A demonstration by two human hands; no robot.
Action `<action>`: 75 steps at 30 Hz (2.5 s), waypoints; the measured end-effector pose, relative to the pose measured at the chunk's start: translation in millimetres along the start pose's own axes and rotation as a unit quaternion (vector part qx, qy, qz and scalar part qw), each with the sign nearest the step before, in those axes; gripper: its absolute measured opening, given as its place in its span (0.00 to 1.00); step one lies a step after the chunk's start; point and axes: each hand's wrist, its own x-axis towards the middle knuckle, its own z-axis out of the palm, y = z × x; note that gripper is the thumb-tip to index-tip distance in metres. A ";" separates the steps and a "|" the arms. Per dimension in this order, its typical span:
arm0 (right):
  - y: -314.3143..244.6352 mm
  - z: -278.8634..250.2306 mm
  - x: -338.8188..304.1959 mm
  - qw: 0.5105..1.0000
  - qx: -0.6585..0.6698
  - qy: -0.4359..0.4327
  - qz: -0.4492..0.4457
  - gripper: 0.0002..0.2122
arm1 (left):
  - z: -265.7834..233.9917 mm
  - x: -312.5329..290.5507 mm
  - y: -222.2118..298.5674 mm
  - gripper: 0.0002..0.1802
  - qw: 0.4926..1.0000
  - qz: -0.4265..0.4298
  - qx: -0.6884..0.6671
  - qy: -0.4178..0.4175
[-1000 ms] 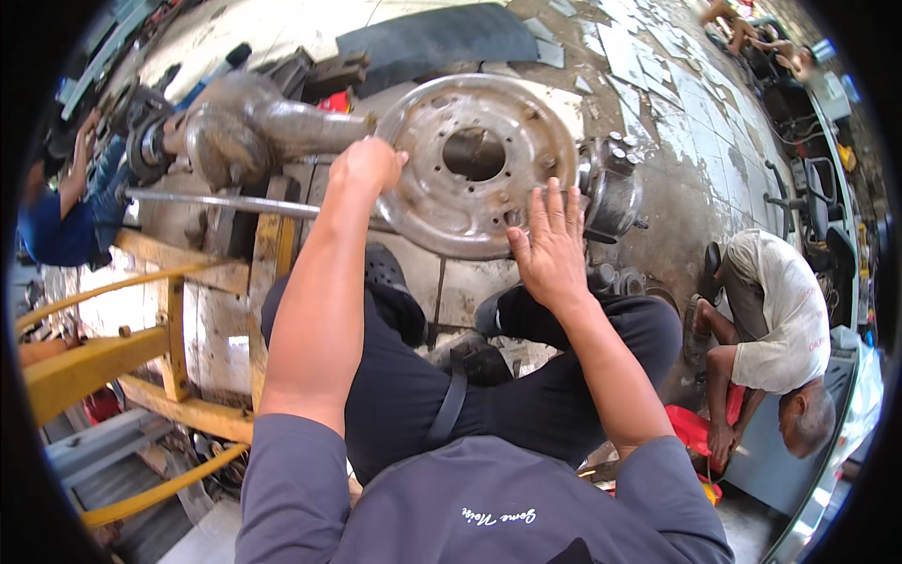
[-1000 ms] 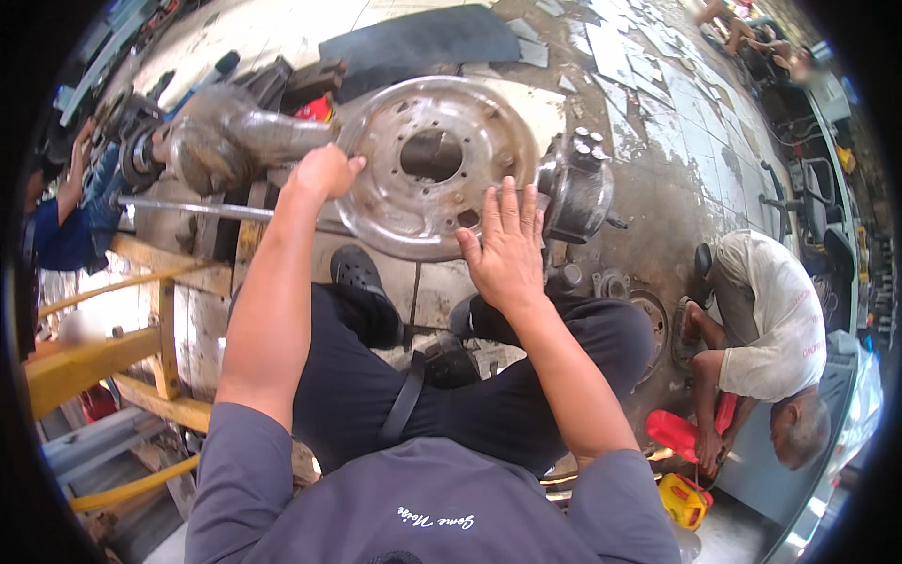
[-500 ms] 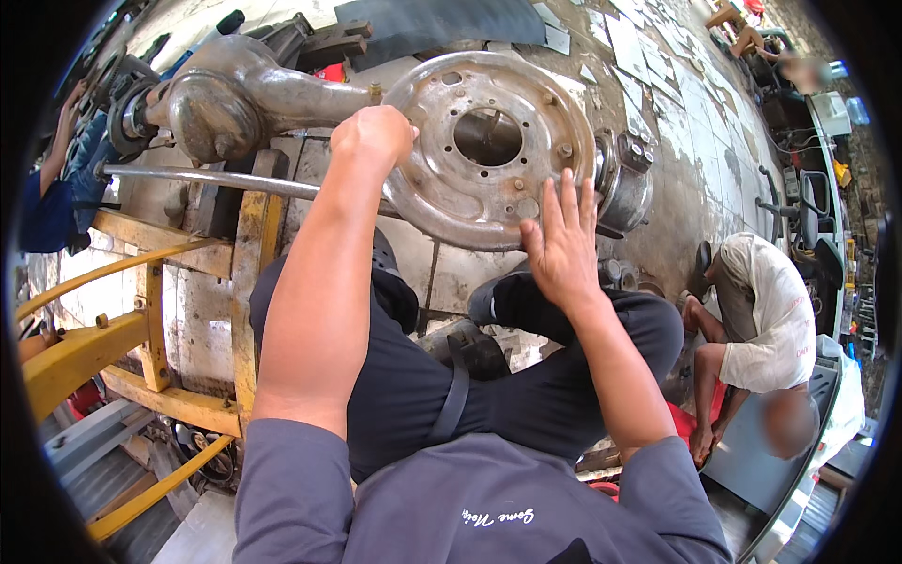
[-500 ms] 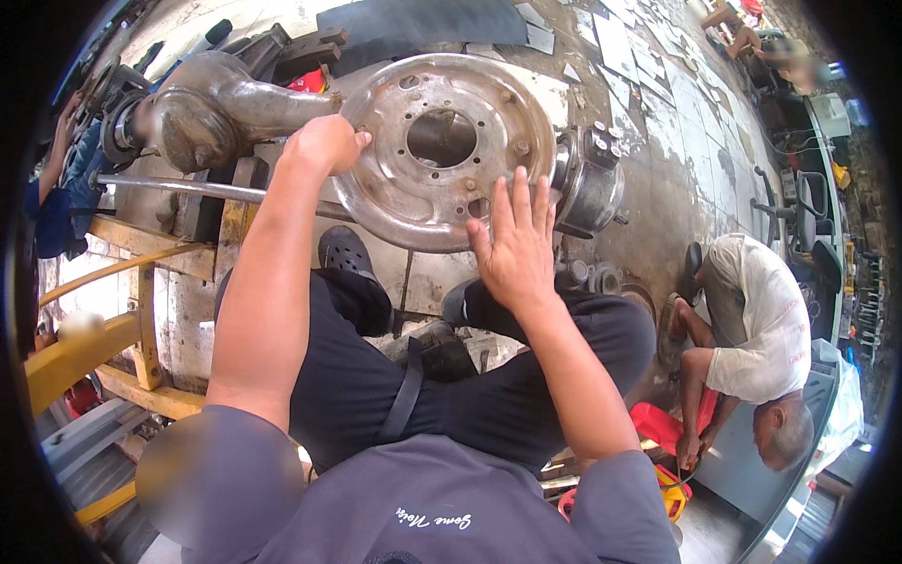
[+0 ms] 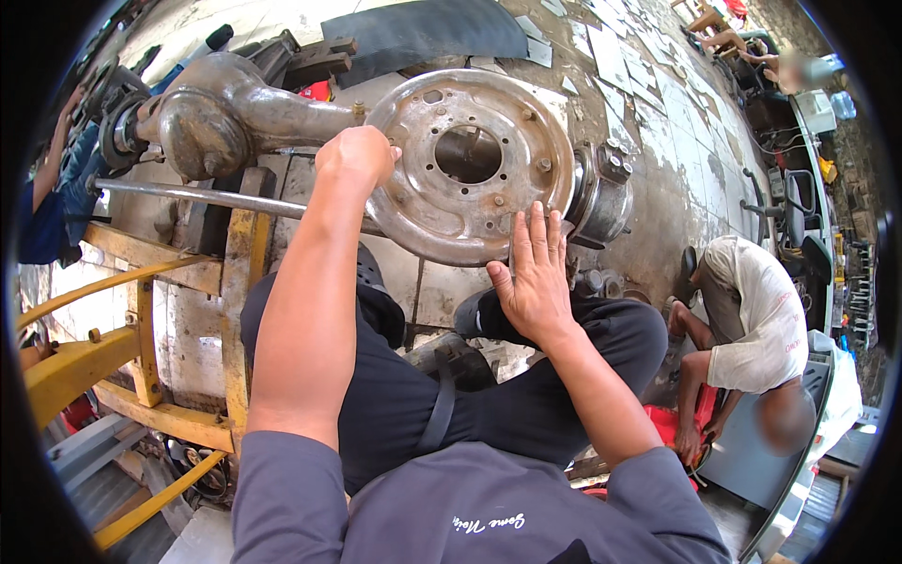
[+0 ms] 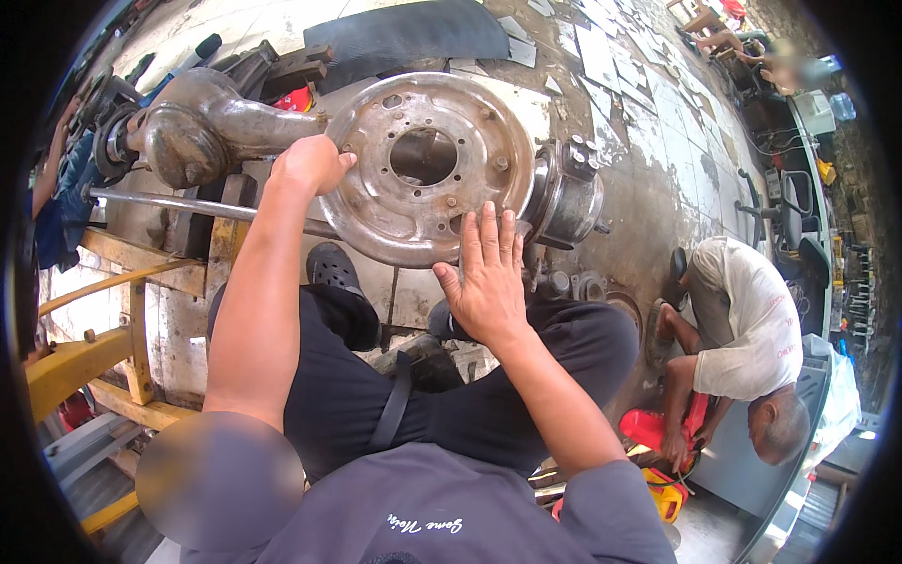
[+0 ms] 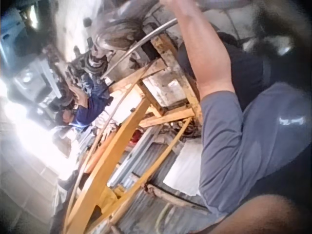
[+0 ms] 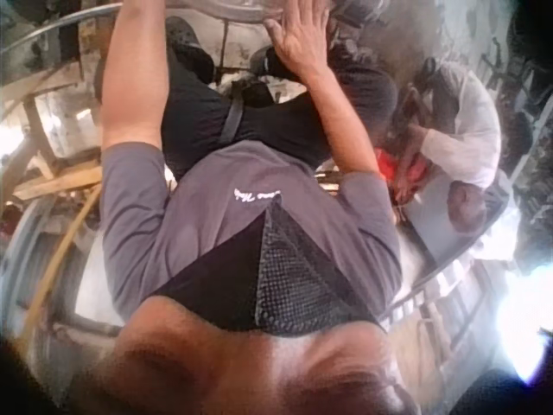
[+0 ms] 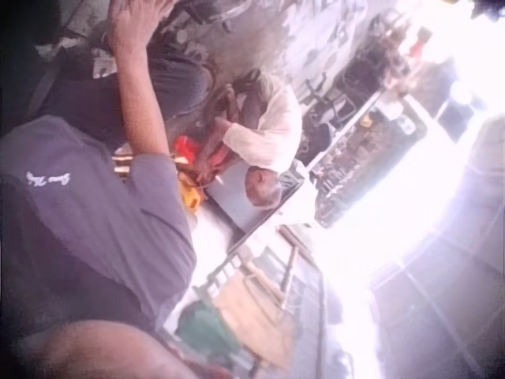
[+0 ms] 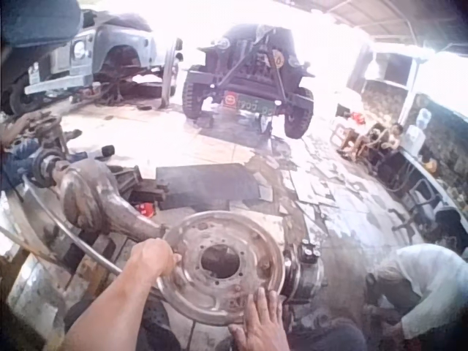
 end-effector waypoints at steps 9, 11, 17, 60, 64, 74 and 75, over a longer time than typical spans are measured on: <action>-6.5 5.7 -3.1 1.000 -0.018 -0.005 0.001 0.38 | 3.7 1.8 -0.2 0.28 0.999 0.010 0.007 0.030; -7.8 -2.3 7.7 0.999 -0.032 -0.017 -0.010 0.39 | 6.9 2.4 -1.5 0.28 0.999 0.016 0.020 0.034; -10.7 1.3 10.5 0.998 -0.061 -0.002 -0.023 0.38 | 7.6 -0.2 1.2 0.28 0.999 0.006 0.004 0.035; -40.5 6.5 18.3 0.996 -0.075 -0.028 -0.024 0.39 | 10.9 -1.5 -0.8 0.27 1.000 0.017 0.000 0.025; -44.3 7.0 -1.6 0.997 -0.059 -0.020 -0.038 0.39 | 8.4 -3.0 -0.9 0.27 0.999 0.020 0.011 0.043; -54.0 8.7 -7.6 0.998 -0.043 -0.033 -0.045 0.39 | 9.9 -2.1 -1.1 0.26 0.998 0.027 0.015 0.052; -55.6 7.2 -5.7 0.997 -0.042 -0.035 -0.045 0.39 | 7.5 0.0 -0.4 0.27 0.999 0.021 0.010 0.039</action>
